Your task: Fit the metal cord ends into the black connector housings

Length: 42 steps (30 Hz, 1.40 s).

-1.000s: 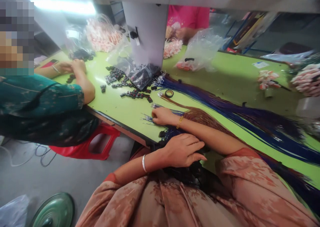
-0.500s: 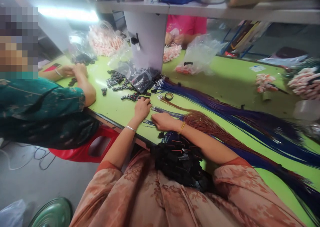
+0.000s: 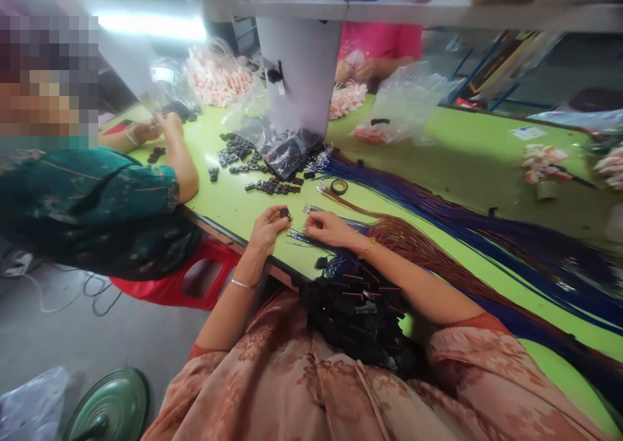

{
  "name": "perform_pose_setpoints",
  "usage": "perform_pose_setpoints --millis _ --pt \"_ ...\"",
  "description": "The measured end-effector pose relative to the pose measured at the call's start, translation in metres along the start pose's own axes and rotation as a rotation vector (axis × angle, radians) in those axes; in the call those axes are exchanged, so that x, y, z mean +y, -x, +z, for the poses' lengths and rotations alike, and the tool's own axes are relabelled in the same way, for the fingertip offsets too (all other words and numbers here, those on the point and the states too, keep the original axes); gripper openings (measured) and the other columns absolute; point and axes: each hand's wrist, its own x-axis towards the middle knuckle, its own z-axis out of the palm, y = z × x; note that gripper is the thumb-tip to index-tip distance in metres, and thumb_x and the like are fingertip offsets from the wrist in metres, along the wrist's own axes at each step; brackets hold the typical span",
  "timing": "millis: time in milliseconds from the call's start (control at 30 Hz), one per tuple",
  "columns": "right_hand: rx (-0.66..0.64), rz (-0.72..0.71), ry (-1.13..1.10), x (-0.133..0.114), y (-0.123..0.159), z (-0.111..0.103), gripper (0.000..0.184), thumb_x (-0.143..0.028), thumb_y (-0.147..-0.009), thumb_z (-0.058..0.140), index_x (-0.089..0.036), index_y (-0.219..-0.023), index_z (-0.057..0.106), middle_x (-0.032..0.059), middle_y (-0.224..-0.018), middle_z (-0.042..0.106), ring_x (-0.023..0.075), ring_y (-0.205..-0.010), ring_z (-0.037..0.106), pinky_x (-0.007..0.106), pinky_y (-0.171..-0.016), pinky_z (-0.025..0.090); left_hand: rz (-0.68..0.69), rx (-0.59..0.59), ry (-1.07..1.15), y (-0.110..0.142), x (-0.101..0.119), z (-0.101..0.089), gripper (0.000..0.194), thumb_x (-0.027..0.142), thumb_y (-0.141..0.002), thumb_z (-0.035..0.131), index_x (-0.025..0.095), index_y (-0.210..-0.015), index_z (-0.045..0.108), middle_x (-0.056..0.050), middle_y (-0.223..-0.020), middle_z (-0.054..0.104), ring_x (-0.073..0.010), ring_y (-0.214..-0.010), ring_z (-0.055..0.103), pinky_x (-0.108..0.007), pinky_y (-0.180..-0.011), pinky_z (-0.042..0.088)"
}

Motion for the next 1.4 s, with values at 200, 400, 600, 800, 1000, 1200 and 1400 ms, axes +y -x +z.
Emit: perform_pose_setpoints --millis 200,400,600,800,1000,1200,1400 --pt "0.058 -0.002 -0.002 -0.001 0.004 -0.002 0.018 -0.027 -0.076 0.048 -0.016 -0.062 0.049 -0.0049 -0.057 0.045 0.0080 -0.055 0.037 0.021 -0.054 0.027 -0.171 -0.139 0.162 0.023 -0.013 0.013 0.040 0.012 -0.063 0.073 0.017 -0.101 0.062 -0.002 -0.091 0.065 -0.0123 -0.085 0.065 -0.032 -0.089 0.050" --pt "0.078 0.029 0.083 -0.004 0.006 -0.003 0.021 -0.030 -0.079 0.049 -0.016 -0.062 0.049 -0.0048 -0.056 0.046 0.0081 -0.055 0.037 0.022 -0.055 0.025 -0.200 -0.177 0.197 0.025 -0.011 0.013 0.038 0.010 -0.066 0.071 0.018 -0.102 0.064 -0.003 -0.093 0.067 -0.0125 -0.087 0.065 -0.030 -0.090 0.051" --pt "0.064 -0.003 0.110 -0.003 0.006 -0.003 0.018 -0.026 -0.078 0.051 -0.016 -0.063 0.051 -0.0043 -0.058 0.048 0.0083 -0.056 0.039 0.022 -0.055 0.026 -0.198 -0.173 0.179 0.025 -0.011 0.013 0.038 0.011 -0.066 0.071 0.018 -0.103 0.065 -0.004 -0.092 0.067 -0.0133 -0.087 0.065 -0.031 -0.090 0.051" --pt "0.046 0.011 0.162 -0.006 0.007 -0.003 0.015 -0.025 -0.077 0.052 -0.016 -0.066 0.054 -0.0032 -0.059 0.052 0.0087 -0.055 0.041 0.022 -0.055 0.026 -0.195 -0.174 0.162 0.027 -0.007 0.015 0.039 0.012 -0.064 0.074 0.018 -0.102 0.067 -0.004 -0.092 0.068 -0.0131 -0.086 0.064 -0.029 -0.088 0.051" --pt "0.043 -0.034 0.425 -0.014 0.010 -0.002 0.012 -0.025 -0.078 0.054 -0.016 -0.073 0.060 0.0033 -0.070 0.062 0.0131 -0.062 0.047 0.025 -0.059 0.025 -0.200 -0.142 0.120 0.027 -0.010 0.018 0.041 0.012 -0.060 0.075 0.017 -0.101 0.069 -0.004 -0.090 0.069 -0.0116 -0.079 0.064 -0.026 -0.079 0.052" --pt "0.005 -0.145 0.535 -0.014 0.008 -0.001 0.017 -0.024 -0.084 0.049 -0.015 -0.080 0.062 0.0088 -0.079 0.065 0.0169 -0.069 0.050 0.028 -0.064 0.027 -0.187 -0.098 0.105 0.029 -0.013 0.022 0.038 0.012 -0.060 0.075 0.014 -0.097 0.070 -0.005 -0.088 0.070 -0.0111 -0.075 0.064 -0.023 -0.073 0.052" --pt "-0.015 -0.053 0.488 -0.014 0.009 0.001 0.014 -0.023 -0.081 0.050 -0.015 -0.077 0.061 0.0063 -0.074 0.064 0.0144 -0.063 0.047 0.026 -0.059 0.024 -0.186 -0.046 0.104 0.032 -0.016 0.025 0.038 0.012 -0.060 0.075 0.013 -0.097 0.069 -0.006 -0.088 0.070 -0.0120 -0.076 0.065 -0.027 -0.076 0.054"
